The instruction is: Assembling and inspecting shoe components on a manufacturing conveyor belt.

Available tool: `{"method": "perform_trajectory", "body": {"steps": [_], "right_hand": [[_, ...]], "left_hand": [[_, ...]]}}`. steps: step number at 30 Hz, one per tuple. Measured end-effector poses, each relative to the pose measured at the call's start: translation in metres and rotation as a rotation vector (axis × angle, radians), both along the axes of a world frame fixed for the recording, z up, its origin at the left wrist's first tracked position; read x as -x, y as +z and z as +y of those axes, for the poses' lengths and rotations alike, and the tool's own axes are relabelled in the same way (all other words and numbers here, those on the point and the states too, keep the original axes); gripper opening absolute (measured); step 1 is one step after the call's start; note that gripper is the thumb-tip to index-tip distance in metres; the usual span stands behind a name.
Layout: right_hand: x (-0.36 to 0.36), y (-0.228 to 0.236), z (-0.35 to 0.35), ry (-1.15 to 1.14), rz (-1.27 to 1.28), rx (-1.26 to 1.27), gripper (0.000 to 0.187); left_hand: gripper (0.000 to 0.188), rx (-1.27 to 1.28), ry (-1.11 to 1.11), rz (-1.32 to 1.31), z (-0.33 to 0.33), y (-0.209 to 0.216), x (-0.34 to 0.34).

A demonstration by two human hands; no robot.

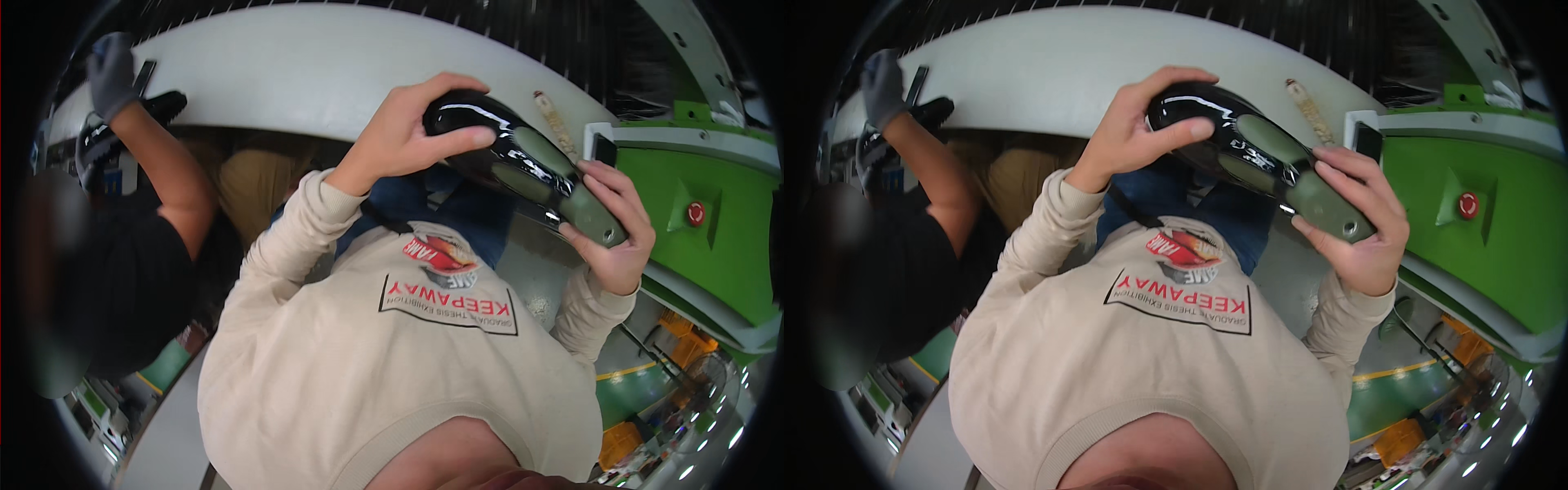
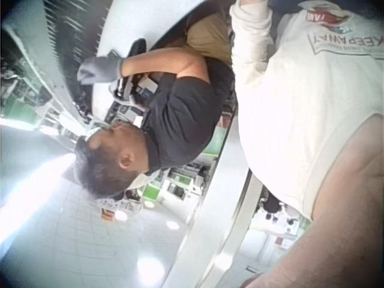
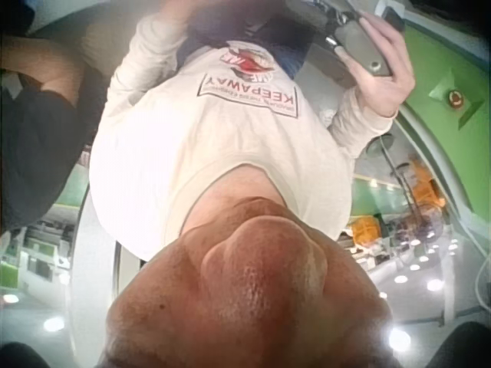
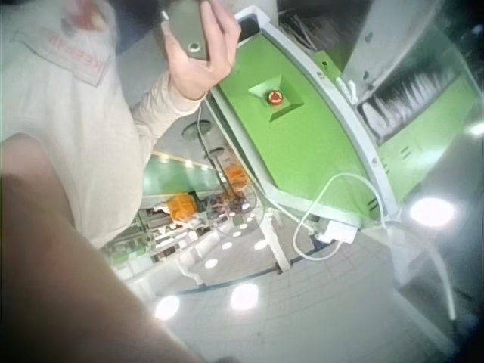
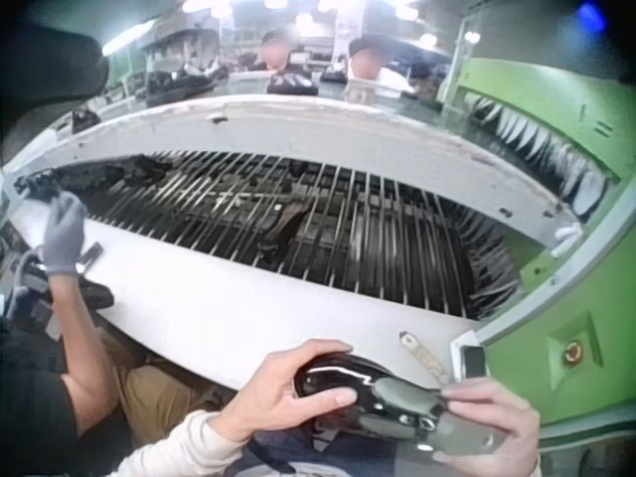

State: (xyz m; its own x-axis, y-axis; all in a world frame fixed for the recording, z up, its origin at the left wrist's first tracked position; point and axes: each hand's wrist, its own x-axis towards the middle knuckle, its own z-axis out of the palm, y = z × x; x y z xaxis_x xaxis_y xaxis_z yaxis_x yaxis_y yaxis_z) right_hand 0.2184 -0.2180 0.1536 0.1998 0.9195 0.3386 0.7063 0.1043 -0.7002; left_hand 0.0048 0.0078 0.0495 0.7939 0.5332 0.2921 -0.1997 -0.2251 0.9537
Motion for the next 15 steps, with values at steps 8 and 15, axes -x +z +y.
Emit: {"method": "perform_trajectory", "body": {"steps": [8,15], "right_hand": [[-0.01,0.072,0.074,0.167,-0.194,0.109,0.041],[-0.046,0.044,0.108,0.334,0.475,-0.437,0.066]], "left_hand": [[0.113,-0.469,-0.038,-0.193,-0.002,0.075,-0.037],[0.077,-0.484,0.185,-0.039,0.032,0.1,-0.019]]}}
